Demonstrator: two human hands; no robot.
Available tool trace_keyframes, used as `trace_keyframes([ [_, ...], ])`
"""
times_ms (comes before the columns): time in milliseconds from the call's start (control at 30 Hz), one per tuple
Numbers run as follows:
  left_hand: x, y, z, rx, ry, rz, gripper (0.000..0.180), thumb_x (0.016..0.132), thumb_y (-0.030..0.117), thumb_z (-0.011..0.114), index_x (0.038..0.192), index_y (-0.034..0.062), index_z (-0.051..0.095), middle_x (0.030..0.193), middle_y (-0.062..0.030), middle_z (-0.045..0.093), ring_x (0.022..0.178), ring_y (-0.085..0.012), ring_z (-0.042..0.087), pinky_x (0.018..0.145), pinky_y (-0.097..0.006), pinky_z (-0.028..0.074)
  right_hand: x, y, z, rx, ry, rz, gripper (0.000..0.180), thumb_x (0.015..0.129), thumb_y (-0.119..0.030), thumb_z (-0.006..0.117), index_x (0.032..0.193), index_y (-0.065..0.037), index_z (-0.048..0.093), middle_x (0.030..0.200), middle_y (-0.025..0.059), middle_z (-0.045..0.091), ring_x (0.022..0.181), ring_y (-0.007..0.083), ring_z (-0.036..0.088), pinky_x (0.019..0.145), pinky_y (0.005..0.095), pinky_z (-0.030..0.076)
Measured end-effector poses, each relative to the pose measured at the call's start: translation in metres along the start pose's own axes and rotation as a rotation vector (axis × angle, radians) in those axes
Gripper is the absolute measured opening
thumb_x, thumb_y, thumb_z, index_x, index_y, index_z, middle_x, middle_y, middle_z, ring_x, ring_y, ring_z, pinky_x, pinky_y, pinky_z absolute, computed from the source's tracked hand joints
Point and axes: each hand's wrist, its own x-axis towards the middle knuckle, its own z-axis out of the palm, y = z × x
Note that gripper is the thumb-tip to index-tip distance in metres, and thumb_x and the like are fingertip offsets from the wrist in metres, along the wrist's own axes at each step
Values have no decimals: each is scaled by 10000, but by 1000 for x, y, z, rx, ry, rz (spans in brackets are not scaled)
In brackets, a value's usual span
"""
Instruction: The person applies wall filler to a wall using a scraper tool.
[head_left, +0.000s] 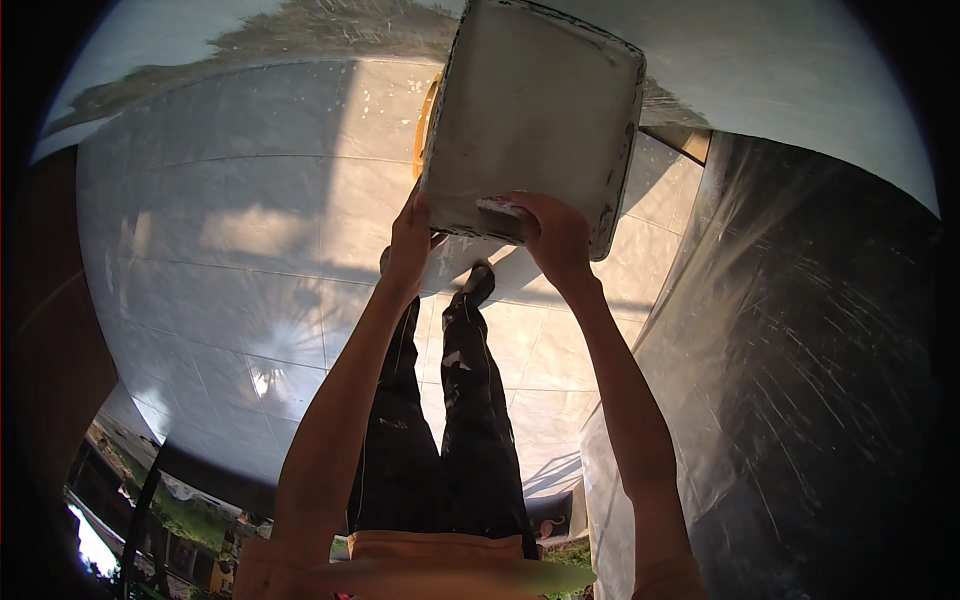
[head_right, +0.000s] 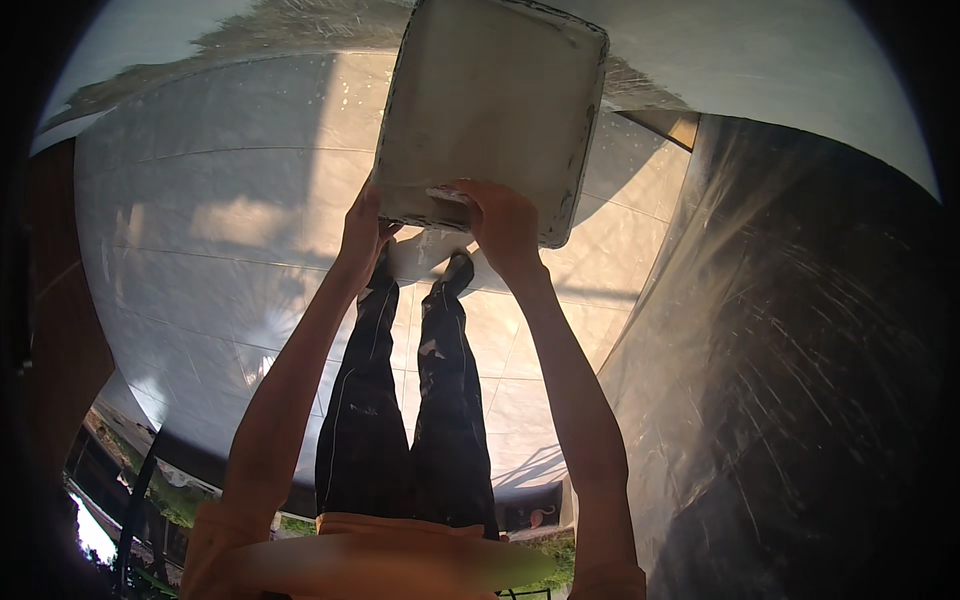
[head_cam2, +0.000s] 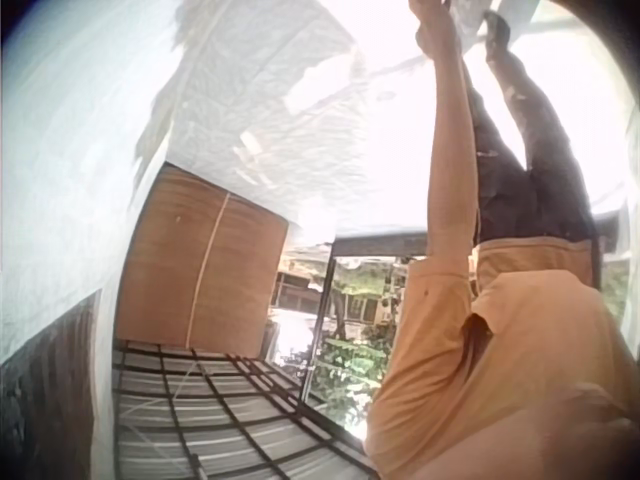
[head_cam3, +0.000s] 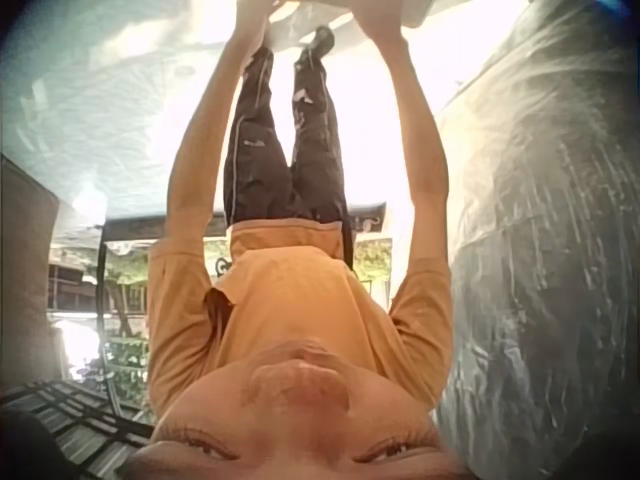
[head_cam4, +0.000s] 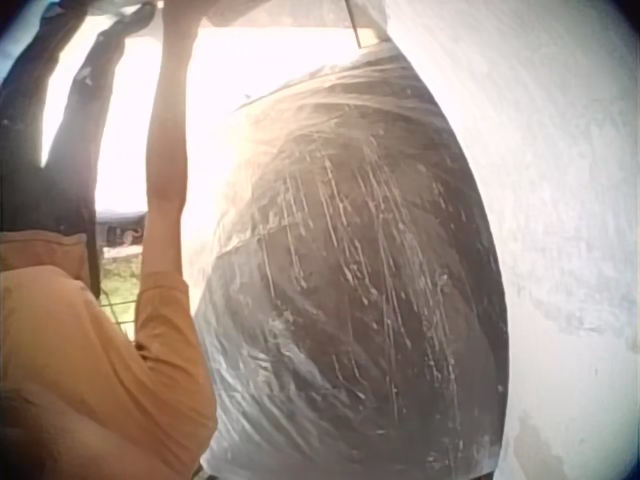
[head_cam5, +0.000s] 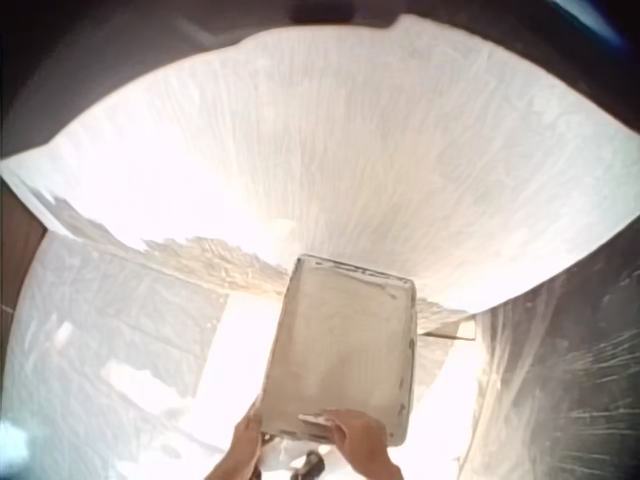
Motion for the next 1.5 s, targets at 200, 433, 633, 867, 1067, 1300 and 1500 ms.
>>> trace_keyframes([
  [200,0,2,1,-27,-4,19,554,1020,467,394,1464,138,360,1265,-61,560,1095,-146,578,953,-335,482,-5,1,5,-2,-9,-16,197,820,-25,658,1003,-75,709,929,129,712,818,295,694,732,353,548],
  [433,-4,4,4,-35,10,2,522,1029,438,389,1452,131,379,1246,-53,564,1079,-135,581,940,-323,490,-7,1,1,-1,-16,-15,221,811,-38,678,1021,-98,712,929,120,713,802,294,692,719,349,546],
  [633,-3,3,6,-21,26,-1,531,1026,447,393,1454,134,373,1263,-53,559,1109,-137,573,960,-325,483,-6,-2,-6,-10,-54,-8,225,811,-43,683,1029,-93,710,934,126,712,803,299,693,724,349,546],
  [867,-2,-1,4,-67,-10,14,543,1021,462,393,1455,136,371,1272,-48,555,1131,-145,564,977,-337,473,0,-2,-16,-15,-77,-16,253,813,-42,684,1061,-91,698,941,127,712,822,298,693,731,350,543],
  [1067,-1,0,3,-43,11,-12,558,1014,481,400,1461,150,363,1288,-51,549,1147,-159,558,988,-339,450,27,0,-35,51,-248,101,277,814,-35,664,1072,-131,695,929,82,718,850,284,683,780,355,531],
  [1300,-9,14,4,80,22,-80,646,983,563,403,1504,198,291,1464,-59,402,1333,-242,397,1035,-461,367,24,-15,-50,375,-329,283,288,861,-66,676,1143,-28,628,869,73,693,761,136,620,729,269,497],
  [1500,-37,33,8,72,178,-85,564,1022,473,335,1499,173,322,1505,-41,374,1380,-216,324,1049,-473,342,-20,-47,-65,1020,-67,774,316,906,-109,649,1199,-20,571,964,69,676,792,131,650,744,308,561],
])
